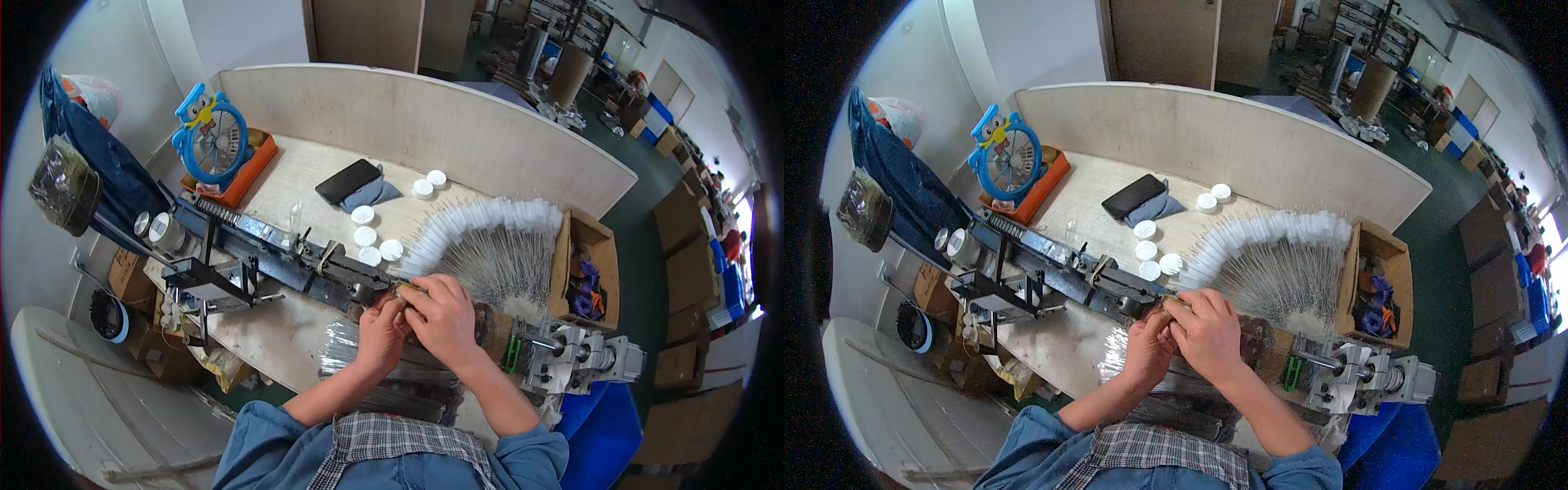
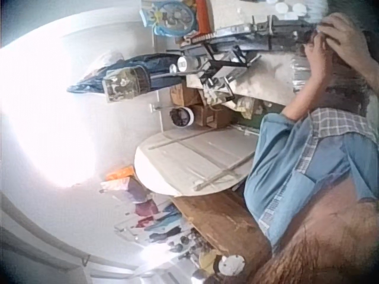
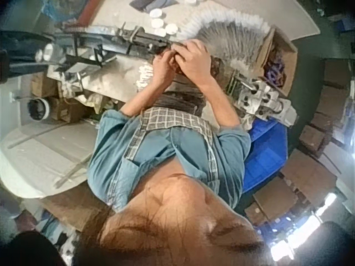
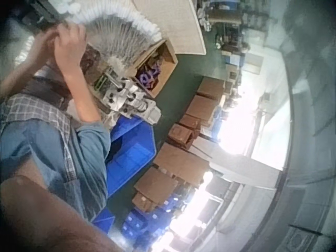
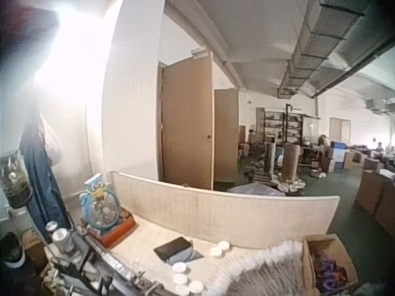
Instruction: The person assembles small plastic tubes and white caps using a manual press machine.
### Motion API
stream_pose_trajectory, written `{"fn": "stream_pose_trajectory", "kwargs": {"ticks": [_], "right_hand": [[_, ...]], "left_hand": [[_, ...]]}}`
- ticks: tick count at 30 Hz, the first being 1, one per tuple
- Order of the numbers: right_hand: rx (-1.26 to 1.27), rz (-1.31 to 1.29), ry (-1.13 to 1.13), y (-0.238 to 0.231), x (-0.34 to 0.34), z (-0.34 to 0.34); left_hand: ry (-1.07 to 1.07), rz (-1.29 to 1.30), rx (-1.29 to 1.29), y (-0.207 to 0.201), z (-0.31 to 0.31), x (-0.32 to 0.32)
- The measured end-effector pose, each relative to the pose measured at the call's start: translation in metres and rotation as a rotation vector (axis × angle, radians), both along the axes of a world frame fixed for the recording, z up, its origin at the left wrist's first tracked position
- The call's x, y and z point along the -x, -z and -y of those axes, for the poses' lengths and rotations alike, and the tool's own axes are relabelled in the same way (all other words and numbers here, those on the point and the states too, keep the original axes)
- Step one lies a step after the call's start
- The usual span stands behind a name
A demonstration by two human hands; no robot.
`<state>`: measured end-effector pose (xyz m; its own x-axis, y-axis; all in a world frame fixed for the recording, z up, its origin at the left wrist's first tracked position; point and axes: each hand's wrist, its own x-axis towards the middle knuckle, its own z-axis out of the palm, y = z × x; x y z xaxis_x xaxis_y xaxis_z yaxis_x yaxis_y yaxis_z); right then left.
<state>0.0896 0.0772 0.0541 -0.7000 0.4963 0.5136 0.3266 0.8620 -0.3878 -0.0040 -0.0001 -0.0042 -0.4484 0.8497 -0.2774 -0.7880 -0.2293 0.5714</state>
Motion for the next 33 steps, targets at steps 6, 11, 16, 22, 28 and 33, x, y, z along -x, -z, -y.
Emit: {"fn": "stream_pose_trajectory", "kwargs": {"ticks": [6,11,16,22,28,33], "right_hand": [[0.035,-0.032,-0.003,0.001,0.005,-0.001],[0.002,-0.065,0.072,0.005,0.012,0.004],[-0.065,-0.091,0.119,0.003,0.001,0.004],[-0.052,-0.021,0.102,0.005,-0.005,0.002],[-0.027,-0.038,0.091,0.002,-0.013,-0.001],[-0.027,-0.033,0.079,0.003,-0.013,0.0]], "left_hand": [[-0.008,0.048,0.028,-0.007,0.0,0.001],[-0.039,0.029,0.017,-0.006,0.0,-0.002],[-0.036,0.057,0.035,0.001,-0.002,-0.003],[-0.075,0.061,0.008,0.001,-0.002,-0.004],[-0.083,0.068,-0.012,-0.012,-0.003,-0.007],[-0.09,-0.013,0.025,-0.01,-0.001,-0.006]]}}
